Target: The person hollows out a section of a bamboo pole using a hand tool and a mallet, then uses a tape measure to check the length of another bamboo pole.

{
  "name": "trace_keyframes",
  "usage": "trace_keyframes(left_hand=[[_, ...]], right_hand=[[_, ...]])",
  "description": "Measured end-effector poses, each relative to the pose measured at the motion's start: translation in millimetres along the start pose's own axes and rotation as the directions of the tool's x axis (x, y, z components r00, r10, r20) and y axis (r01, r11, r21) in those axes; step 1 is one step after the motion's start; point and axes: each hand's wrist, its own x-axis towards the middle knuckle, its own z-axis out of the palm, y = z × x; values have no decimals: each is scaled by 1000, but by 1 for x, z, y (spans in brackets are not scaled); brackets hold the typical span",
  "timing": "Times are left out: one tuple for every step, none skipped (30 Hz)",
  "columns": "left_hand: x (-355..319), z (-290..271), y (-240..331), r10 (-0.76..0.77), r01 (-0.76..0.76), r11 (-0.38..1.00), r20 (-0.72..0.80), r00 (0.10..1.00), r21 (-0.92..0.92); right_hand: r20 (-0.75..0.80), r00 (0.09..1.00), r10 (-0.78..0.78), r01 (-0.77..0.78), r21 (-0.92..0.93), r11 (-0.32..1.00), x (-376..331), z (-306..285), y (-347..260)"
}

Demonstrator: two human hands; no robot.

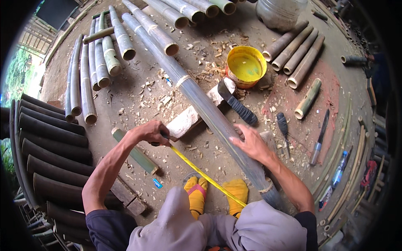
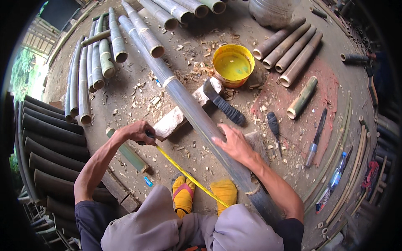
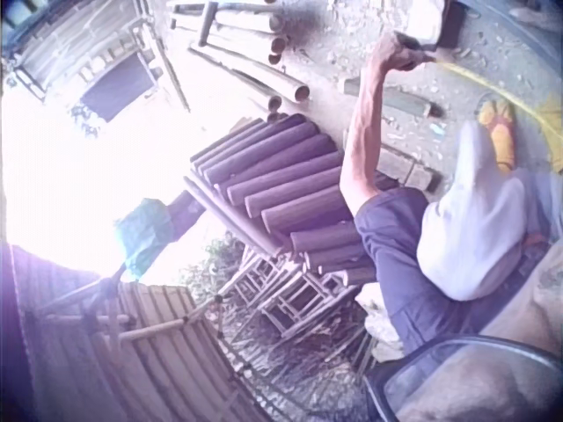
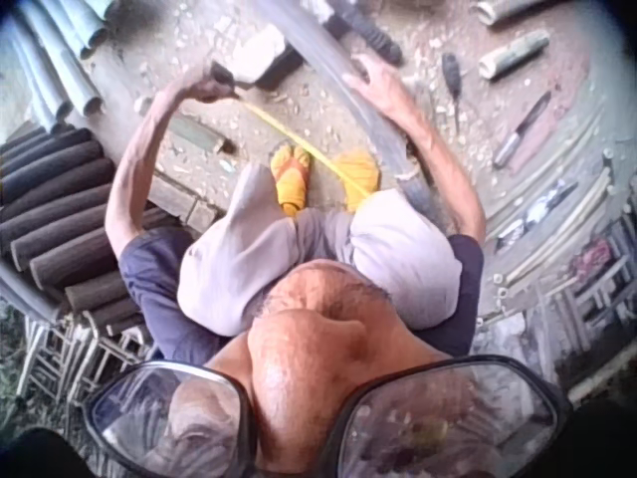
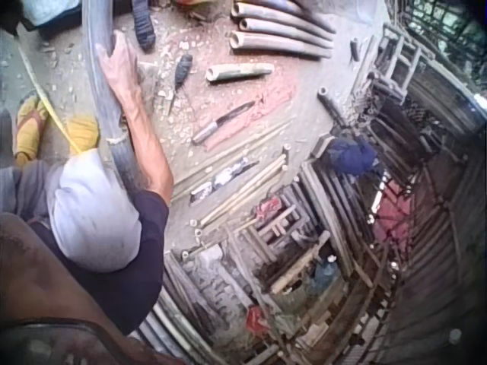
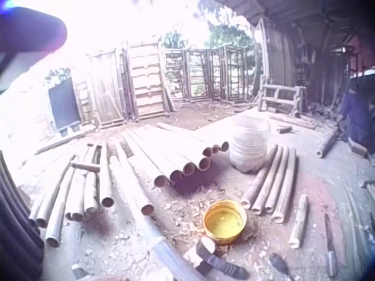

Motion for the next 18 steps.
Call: trace_keyframes(left_hand=[[-7,1,-16,-9,8,1000,-27,1000,-6],[-12,0,-22,-4,3,1000,-42,999,-12],[-19,-1,-28,-84,82,993,-17,996,-89],[-30,0,-34,-111,108,988,-22,994,-106],[-38,2,-41,-114,109,989,-44,992,-104],[-45,3,-49,-116,109,989,-67,991,-100],[-60,7,-62,-106,94,988,-95,990,-120],[-71,9,-72,-91,75,988,-120,989,-134],[-85,8,-81,-177,160,970,-84,981,-185],[-106,7,-76,-251,216,927,-79,965,-307],[-121,13,-94,-248,194,901,-92,964,-388],[-136,18,-112,-246,171,869,-106,963,-464],[-145,21,-115,-217,114,854,-147,965,-508],[-151,23,-120,-181,50,835,-189,965,-548],[-156,27,-131,-249,59,731,-185,951,-680],[-161,39,-128,-260,-16,628,-229,938,-778],[-156,41,-119,-237,-120,523,-279,930,-844],[-157,46,-115,-246,-213,399,-328,912,-892]], right_hand=[[19,1000,-6,5,53,999,-3,5,0],[35,999,5,-8,102,995,-7,8,4],[50,999,14,-22,151,988,-7,10,8],[63,998,22,-30,127,992,-5,12,11],[77,996,35,-43,101,994,-5,14,16],[90,995,50,-57,76,995,-6,15,18],[118,989,86,-94,69,993,-7,14,14],[141,982,126,-136,62,989,-10,12,10],[162,973,167,-178,54,983,-15,9,6],[184,964,195,-209,65,976,-24,2,1],[214,950,227,-247,71,966,-37,-4,1],[244,935,258,-284,77,956,-50,-10,3],[223,936,272,-288,40,957,-68,-18,10],[197,936,291,-297,-2,955,-88,-25,18],[171,925,340,-342,-17,940,-110,-33,21],[177,910,375,-377,-25,926,-126,-35,31],[159,924,348,-340,-78,937,-152,-43,37],[166,937,308,-289,-131,948,-171,-45,40]])
